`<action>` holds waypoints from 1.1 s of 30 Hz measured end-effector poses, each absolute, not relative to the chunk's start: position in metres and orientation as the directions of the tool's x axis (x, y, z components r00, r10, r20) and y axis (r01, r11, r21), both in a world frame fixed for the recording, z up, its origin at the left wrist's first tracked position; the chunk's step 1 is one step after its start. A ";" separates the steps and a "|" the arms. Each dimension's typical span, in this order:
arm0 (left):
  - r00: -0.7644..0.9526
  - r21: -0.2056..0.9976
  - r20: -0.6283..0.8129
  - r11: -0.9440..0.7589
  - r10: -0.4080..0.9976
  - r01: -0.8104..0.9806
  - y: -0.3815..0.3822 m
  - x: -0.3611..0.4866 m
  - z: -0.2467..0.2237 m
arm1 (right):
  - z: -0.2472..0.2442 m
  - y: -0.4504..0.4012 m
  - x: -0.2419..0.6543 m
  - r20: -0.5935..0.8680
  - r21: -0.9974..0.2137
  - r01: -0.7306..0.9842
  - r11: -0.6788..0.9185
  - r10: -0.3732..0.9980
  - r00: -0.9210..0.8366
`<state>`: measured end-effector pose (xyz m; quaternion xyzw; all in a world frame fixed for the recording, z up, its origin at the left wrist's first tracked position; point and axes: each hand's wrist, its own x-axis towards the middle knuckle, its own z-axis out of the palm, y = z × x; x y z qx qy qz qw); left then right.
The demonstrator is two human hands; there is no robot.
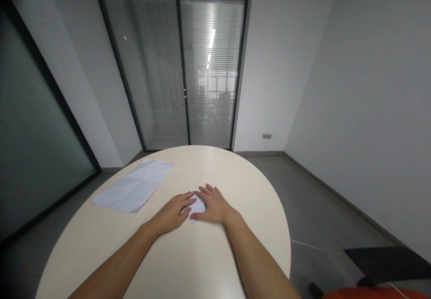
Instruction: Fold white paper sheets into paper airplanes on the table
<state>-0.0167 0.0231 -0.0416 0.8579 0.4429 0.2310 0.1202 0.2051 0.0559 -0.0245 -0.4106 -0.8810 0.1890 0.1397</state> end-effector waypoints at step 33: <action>0.426 0.373 0.367 -0.550 0.827 0.747 0.025 -0.020 -0.037 | -0.025 0.061 0.206 0.361 -0.349 0.630 0.694 0.720 -0.593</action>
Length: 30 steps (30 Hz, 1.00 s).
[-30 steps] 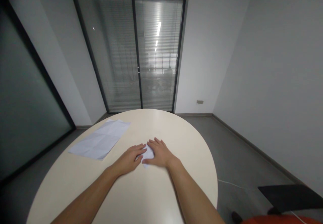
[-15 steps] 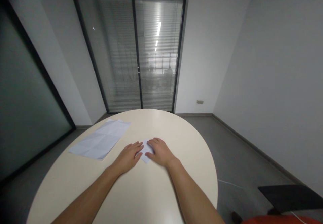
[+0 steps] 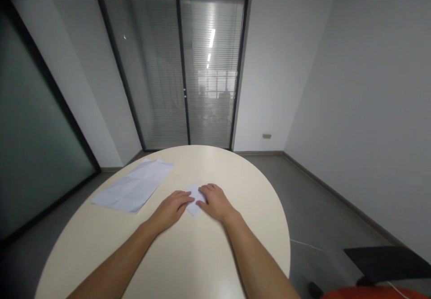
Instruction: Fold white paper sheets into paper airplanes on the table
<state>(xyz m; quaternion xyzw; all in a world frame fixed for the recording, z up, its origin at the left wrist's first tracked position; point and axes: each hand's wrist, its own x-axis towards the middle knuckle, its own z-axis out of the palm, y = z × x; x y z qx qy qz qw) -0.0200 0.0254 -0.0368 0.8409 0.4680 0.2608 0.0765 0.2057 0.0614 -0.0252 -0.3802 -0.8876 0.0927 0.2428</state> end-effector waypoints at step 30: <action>0.464 0.332 0.268 -0.533 0.844 0.778 0.021 -0.021 -0.032 | -0.026 0.064 0.211 0.314 -0.369 0.682 0.631 0.775 -0.548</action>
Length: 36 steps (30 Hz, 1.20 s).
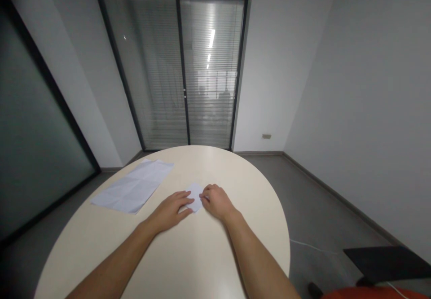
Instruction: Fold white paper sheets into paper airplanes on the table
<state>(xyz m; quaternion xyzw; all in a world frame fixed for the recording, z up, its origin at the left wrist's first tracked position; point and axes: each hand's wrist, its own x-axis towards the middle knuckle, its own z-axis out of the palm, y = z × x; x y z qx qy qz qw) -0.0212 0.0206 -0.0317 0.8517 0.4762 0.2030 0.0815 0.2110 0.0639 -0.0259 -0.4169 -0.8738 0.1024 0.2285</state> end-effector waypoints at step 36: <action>0.371 0.458 0.322 -0.486 0.871 0.744 0.021 -0.018 -0.026 | -0.015 0.061 0.215 0.294 -0.485 0.545 0.684 0.715 -0.635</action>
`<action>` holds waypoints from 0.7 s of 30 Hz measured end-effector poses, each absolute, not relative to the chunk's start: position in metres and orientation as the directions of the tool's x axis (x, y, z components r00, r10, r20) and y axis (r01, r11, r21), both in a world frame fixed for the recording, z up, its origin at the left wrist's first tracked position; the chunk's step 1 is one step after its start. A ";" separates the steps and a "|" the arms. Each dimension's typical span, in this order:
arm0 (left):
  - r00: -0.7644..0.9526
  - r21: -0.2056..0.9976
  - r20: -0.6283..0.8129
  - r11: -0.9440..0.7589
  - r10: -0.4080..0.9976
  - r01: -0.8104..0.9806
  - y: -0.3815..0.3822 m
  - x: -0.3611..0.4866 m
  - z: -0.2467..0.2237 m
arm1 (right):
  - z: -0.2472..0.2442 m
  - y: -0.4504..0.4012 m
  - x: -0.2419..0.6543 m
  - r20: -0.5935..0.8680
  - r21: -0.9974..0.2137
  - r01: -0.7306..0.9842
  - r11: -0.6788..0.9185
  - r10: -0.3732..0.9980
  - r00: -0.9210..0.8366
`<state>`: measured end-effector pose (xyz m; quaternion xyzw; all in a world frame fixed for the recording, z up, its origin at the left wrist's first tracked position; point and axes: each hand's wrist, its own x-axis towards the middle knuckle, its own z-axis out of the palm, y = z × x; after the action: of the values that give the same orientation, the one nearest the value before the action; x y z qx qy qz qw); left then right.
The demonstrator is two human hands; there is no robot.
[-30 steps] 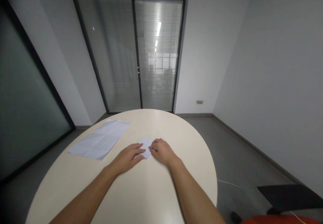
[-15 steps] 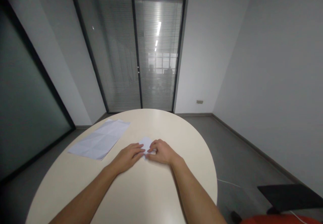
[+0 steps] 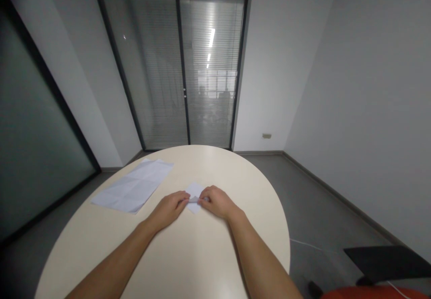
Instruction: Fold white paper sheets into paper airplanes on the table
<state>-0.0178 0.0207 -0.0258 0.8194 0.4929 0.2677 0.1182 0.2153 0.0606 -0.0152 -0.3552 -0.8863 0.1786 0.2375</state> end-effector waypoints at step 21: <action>0.211 0.421 0.280 -0.317 0.937 0.850 0.021 -0.016 -0.019 | -0.011 0.058 0.215 0.262 -0.536 0.605 0.589 0.797 -0.544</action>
<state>-0.0164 0.0208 -0.0189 0.7731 0.5776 0.2468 0.0880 0.2146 0.0581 -0.0111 -0.4091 -0.8567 0.1952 0.2462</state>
